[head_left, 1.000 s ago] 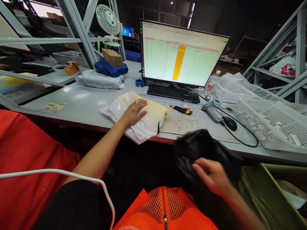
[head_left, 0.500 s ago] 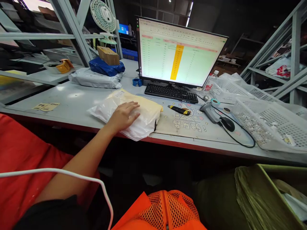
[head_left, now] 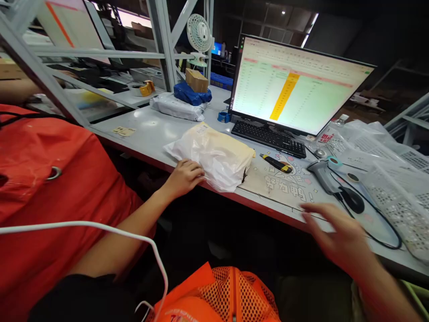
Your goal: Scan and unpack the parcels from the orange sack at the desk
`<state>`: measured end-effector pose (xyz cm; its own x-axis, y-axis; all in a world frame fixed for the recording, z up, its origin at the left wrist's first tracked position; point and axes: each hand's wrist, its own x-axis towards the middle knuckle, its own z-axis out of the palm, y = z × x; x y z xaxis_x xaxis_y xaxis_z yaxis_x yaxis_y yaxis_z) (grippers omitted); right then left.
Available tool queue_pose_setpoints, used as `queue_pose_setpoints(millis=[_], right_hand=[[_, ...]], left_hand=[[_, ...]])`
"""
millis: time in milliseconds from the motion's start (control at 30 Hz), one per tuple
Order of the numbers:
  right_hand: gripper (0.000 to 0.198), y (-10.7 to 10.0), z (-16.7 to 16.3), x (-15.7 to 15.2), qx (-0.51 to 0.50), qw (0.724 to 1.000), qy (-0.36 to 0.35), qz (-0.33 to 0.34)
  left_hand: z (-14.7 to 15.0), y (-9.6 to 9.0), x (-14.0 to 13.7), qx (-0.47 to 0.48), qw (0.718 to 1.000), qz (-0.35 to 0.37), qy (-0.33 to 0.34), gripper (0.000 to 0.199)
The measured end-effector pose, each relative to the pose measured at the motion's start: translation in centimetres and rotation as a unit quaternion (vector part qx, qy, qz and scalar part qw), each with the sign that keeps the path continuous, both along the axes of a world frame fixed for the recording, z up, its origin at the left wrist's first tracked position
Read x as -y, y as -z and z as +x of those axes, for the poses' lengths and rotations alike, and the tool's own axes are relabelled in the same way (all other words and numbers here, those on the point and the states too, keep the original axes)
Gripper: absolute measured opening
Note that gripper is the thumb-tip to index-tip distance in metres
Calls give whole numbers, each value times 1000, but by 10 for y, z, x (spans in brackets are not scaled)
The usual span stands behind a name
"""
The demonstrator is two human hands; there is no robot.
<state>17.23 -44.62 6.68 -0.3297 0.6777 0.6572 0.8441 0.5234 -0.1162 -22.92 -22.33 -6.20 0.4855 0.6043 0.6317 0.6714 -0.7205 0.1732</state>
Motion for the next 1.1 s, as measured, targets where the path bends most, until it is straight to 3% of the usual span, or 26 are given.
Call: queue_pose_setpoints(millis=[67,133,233,300,367,433,533,633,733,833,933,1100], right_hand=[[13,15,-49,-46,32,996,-86,-12],[14,32,-98,-88,53,992,-110,-21],[23,56,-150,-138,117,990,-51,-56],[22,67,-165,-163,180,978,-24,-100],[13,72,-167,-182,214,965,-43,-144],[18,68,-161,-196,152,972,-76,-162],[28,47,-147,-208,-105,987,-72,-102],[39,22,-136,-214,-290,955,-51,-37],[43,11,-130,-214,-323,941,-79,-62],[47,11,-128,-211,-325,935,-103,-98],[53,10,-129,-210,-326,933,-105,-113],[53,12,-107,-211,-345,927,-117,-90]], left_hand=[[16,-1,8,-7,1000,-6,6,34],[30,0,18,-6,1000,-8,14,35],[46,10,34,30,999,-6,23,34],[50,20,43,80,997,-3,17,33],[51,29,48,123,992,0,12,31],[50,34,51,144,990,-1,9,31],[50,29,53,144,989,-13,-5,30],[51,5,56,146,988,-39,-9,34],[52,-31,53,121,992,-32,-31,40],[55,-60,34,11,997,21,-75,50],[60,-73,1,-88,990,62,-88,57],[58,-89,-40,-119,989,61,-67,32]])
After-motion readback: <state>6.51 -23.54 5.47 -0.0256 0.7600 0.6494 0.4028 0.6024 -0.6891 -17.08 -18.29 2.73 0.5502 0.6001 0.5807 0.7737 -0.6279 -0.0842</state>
